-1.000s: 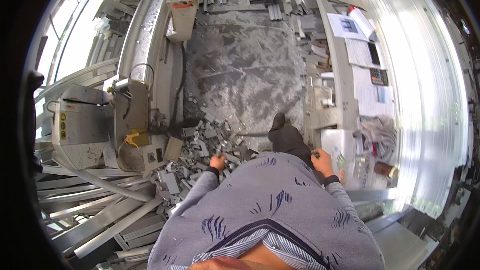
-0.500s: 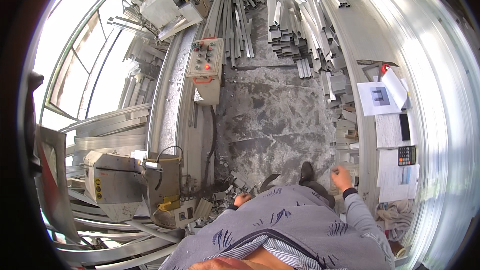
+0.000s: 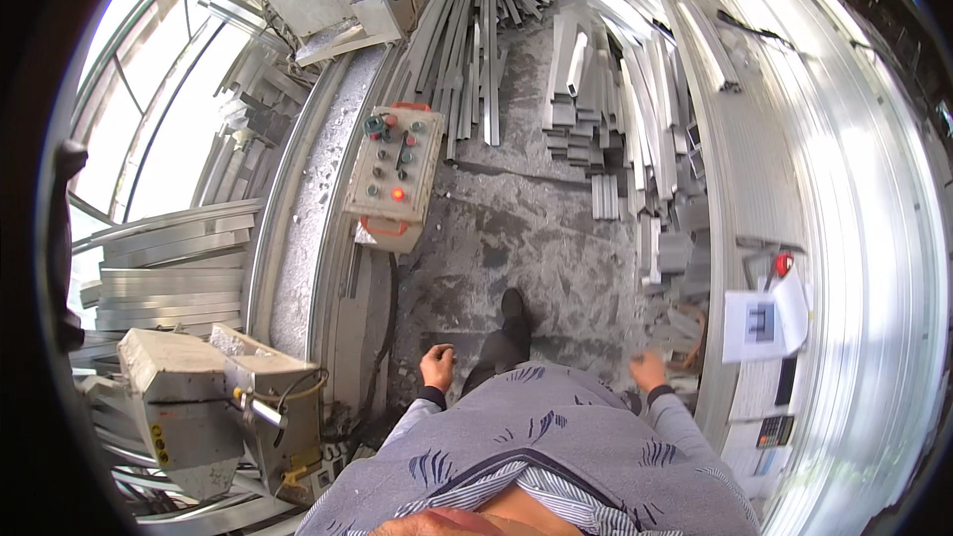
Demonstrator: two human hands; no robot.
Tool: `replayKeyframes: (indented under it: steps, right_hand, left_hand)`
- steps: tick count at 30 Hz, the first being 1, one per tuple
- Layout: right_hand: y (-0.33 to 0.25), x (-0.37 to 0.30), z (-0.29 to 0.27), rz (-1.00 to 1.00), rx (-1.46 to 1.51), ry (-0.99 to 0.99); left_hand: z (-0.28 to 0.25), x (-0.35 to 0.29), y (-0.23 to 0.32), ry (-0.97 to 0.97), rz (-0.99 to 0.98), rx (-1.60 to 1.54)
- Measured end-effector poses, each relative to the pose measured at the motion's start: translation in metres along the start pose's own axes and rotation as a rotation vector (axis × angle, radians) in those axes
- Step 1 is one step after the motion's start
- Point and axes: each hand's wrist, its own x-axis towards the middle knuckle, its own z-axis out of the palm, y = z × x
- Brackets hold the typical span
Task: The person loads long metal profiles into a cutting machine, measures them with a ruler, and operates the machine to cut the pieces. The person then removes the cut pieces and stacks them nearby.
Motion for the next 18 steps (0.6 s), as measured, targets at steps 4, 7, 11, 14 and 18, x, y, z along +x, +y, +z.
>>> replayKeyframes:
  steps: [4, 7, 11, 14, 18]
  right_hand:
    - [-0.026, 0.016, 0.001, 0.163, -0.205, -0.085]
    - [-0.056, 0.034, -0.013, -0.099, -0.408, -0.038]
    - [-0.108, 0.114, -0.016, -0.096, -0.418, -0.080]
    - [-0.160, 0.185, -0.024, 0.056, -0.197, -0.124]
    - [-0.239, 0.306, -0.032, 0.019, -0.161, -0.194]
  left_hand:
    - [-0.016, 0.126, 0.079, 0.108, 0.101, -0.067]
    - [-0.024, 0.215, 0.167, 0.125, 0.282, -0.044]
    - [-0.018, 0.316, 0.262, 0.043, 0.300, -0.070]
    - [0.000, 0.374, 0.308, 0.025, 0.312, -0.277]
    - [0.035, 0.435, 0.331, 0.029, 0.231, -0.357]
